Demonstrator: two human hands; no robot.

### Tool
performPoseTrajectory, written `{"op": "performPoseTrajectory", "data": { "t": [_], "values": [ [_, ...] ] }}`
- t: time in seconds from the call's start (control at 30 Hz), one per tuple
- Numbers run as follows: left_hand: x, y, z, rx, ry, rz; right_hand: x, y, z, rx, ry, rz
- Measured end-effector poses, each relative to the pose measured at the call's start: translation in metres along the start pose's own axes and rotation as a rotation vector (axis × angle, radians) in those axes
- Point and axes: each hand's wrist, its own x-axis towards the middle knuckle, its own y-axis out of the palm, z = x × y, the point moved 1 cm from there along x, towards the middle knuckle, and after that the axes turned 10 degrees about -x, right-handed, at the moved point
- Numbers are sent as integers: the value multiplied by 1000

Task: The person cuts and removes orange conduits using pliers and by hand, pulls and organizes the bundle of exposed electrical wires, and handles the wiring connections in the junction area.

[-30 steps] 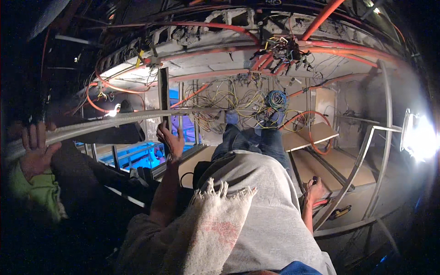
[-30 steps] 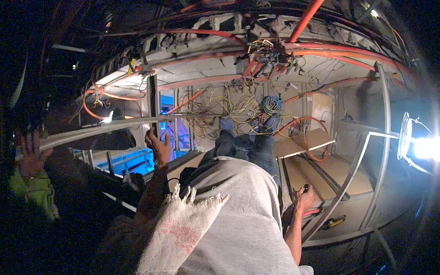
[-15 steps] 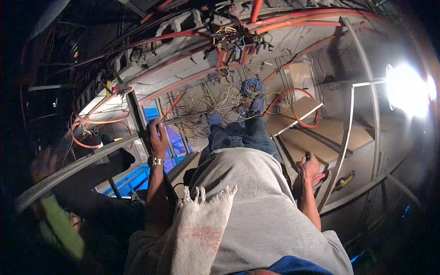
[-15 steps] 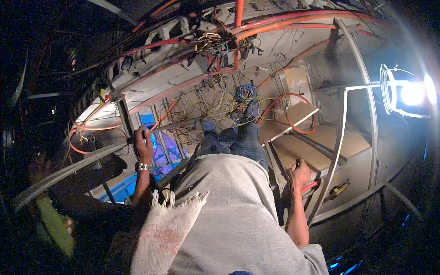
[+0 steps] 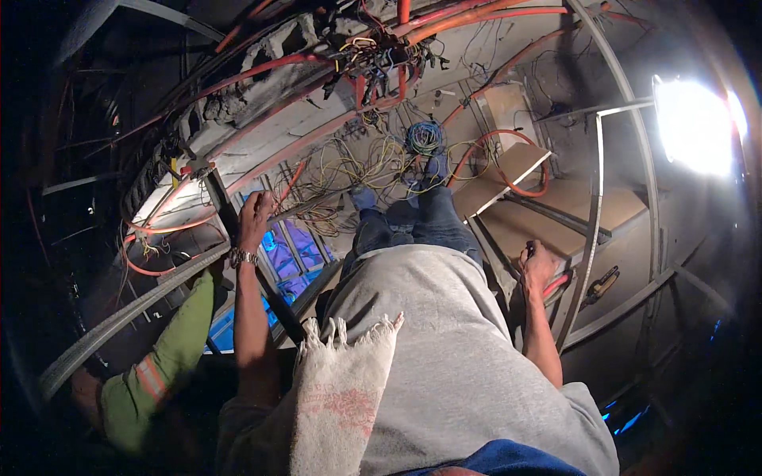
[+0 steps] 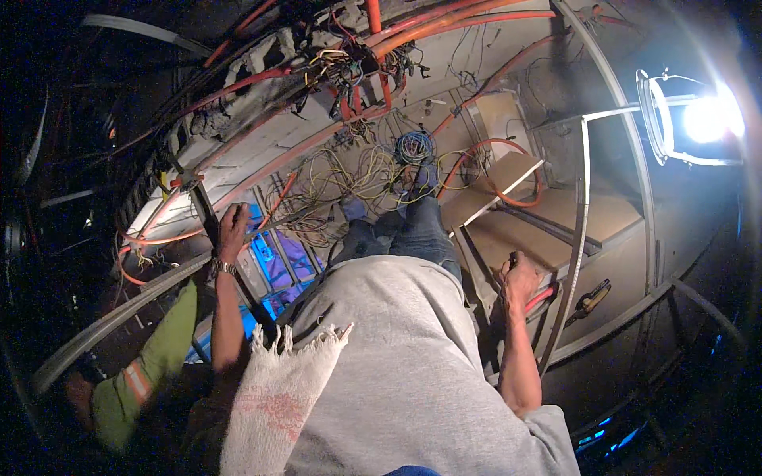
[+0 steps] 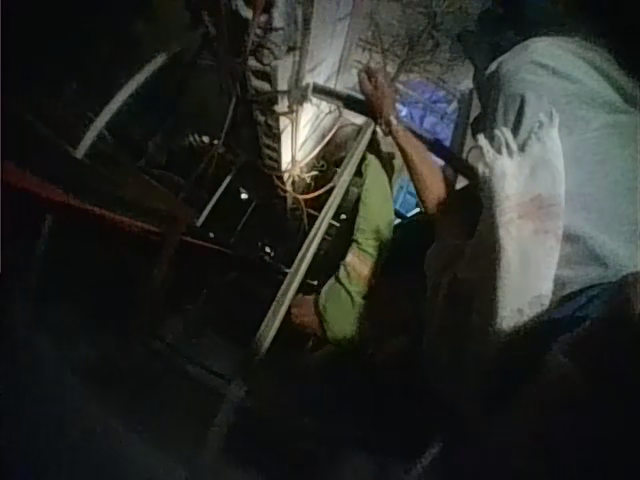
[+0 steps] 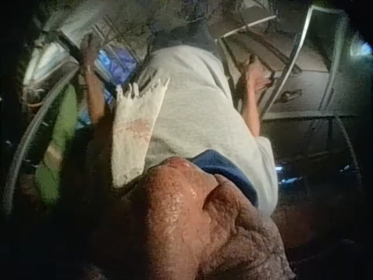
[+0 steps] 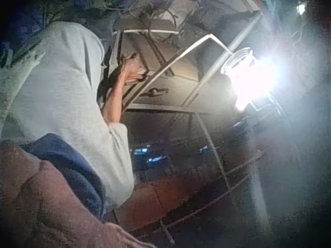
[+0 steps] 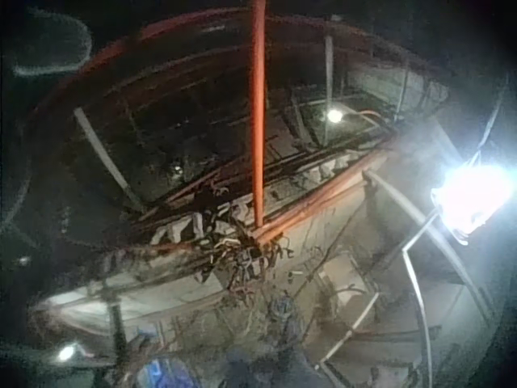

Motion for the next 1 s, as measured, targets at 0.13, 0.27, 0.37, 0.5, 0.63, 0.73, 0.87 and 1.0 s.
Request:
{"op": "performPoseTrajectory", "data": {
  "t": [0.13,0.27,0.37,0.5,0.63,0.73,0.87,1.0],
  "values": [
    [0,-13,26,262,-8,20,1,-10,3,15,-6,45],
    [-8,6,30,330,-46,34,3,0,-3,27,-1,73],
    [-12,18,17,289,-5,8,1,2,-2,18,5,0],
    [-14,16,-11,10,-85,12,1,-2,0,-15,-19,10],
    [-7,13,-6,22,-182,92,1,-12,7,-34,-35,7],
    [2,15,-5,60,-271,162,0,-5,4,-23,-35,-54],
    [7,22,-12,76,-299,167,0,5,-4,-28,-20,-61],
    [4,17,0,32,-286,22,4,27,-14,-32,-16,-63]
  ]
}}
